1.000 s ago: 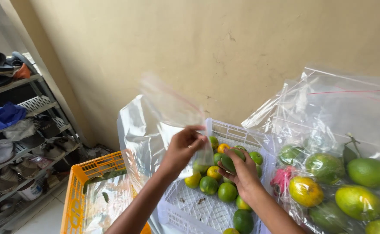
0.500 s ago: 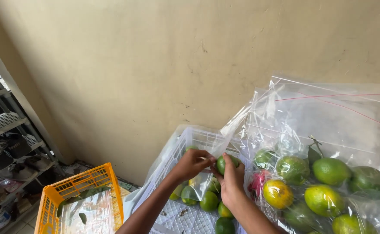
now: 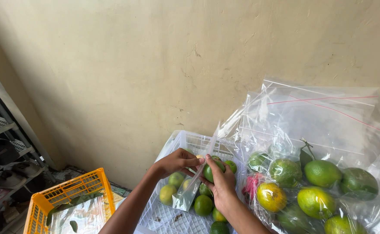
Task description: The person picks citrus fruits one by one from a plastic crate and places them into a clear plastic bag, then seals the bag.
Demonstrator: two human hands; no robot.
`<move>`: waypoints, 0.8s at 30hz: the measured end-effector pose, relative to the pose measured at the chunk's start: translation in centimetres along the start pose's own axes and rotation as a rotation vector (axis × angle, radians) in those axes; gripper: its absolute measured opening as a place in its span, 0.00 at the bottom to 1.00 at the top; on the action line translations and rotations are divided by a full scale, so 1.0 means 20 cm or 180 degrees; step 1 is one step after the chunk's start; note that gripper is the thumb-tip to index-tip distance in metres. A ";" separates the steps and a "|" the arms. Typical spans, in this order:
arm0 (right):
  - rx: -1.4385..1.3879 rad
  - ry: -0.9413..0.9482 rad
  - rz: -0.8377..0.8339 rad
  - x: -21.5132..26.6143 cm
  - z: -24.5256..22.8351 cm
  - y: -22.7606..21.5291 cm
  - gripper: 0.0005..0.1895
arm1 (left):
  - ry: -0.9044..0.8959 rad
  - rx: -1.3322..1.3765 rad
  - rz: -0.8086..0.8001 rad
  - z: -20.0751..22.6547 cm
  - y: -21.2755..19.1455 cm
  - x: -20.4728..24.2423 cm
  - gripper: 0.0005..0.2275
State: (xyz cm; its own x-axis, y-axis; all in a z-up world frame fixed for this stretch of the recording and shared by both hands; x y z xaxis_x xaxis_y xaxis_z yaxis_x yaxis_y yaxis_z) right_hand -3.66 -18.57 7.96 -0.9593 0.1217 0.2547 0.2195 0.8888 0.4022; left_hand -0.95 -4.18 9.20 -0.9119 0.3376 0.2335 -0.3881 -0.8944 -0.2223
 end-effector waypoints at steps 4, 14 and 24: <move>0.0110 0.0004 -0.0039 0.01 0.00 0.01 0.25 | 0.0181 -0.0140 -0.0306 0.00 0.00 0.01 0.17; 0.0266 0.0166 -0.0224 0.02 0.01 0.03 0.32 | 0.0398 -0.0256 -0.0502 -0.11 -0.02 -0.03 0.18; 0.0157 0.0312 -0.0432 0.02 0.03 0.05 0.27 | 0.0552 -0.0138 -0.0675 -0.16 -0.04 -0.05 0.19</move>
State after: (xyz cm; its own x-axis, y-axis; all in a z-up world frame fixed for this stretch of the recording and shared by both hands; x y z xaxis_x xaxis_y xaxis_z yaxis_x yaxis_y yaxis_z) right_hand -4.01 -17.43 7.96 -0.9571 -0.0423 0.2866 0.0780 0.9151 0.3956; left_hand -0.13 -2.84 6.13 -0.8175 0.5645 0.1143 -0.5747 -0.7863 -0.2269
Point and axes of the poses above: each hand's wrist, its own x-axis away from the middle knuckle, its own y-axis out of the palm, z = x × y, the point moved 4 cm from there along -x, towards the middle knuckle, and after that the axes turned 8 degrees about -y, right-handed, at the moved point
